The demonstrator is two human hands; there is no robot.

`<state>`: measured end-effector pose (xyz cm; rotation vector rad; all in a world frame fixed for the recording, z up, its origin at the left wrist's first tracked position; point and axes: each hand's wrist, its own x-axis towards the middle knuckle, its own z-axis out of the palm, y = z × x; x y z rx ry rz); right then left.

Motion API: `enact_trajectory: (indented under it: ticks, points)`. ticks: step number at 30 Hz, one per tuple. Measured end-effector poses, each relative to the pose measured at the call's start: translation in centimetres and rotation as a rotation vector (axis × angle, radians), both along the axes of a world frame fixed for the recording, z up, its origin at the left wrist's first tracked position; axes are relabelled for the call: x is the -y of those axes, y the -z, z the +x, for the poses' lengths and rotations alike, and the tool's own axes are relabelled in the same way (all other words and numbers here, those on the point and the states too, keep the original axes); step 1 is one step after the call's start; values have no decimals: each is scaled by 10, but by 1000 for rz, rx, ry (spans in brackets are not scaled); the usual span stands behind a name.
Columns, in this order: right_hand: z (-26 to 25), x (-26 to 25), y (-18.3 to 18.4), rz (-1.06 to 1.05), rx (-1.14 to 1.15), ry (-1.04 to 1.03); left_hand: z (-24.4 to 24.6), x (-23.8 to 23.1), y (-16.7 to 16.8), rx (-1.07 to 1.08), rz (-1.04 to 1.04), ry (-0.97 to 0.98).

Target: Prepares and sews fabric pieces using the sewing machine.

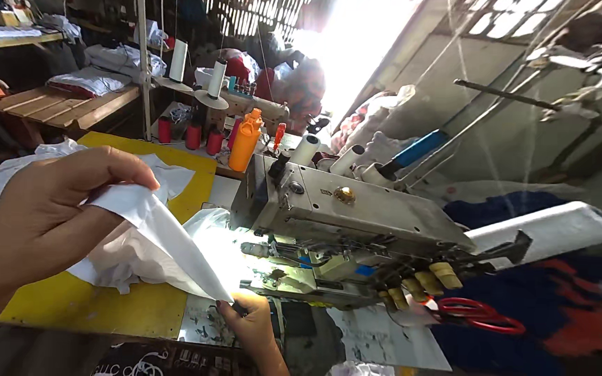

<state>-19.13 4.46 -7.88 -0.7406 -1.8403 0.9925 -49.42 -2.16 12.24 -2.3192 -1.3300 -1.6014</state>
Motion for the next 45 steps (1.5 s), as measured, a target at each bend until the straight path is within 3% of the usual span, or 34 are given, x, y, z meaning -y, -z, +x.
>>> enact_trajectory:
  ticks: [9,18,27,36,45]
  points:
    - [0,-4,-4,-6,56,-5,20,-10,7,-62,-65,50]
    - [3,-7,0,15,64,-28,25,-25,37,-172,-210,140]
    - [7,-6,-3,-69,38,-84,31,-46,71,-24,-385,317]
    - [5,-7,-7,-129,49,-91,59,-42,101,-502,-164,65]
    - [6,-8,-7,-88,13,-110,86,-21,107,-723,12,111]
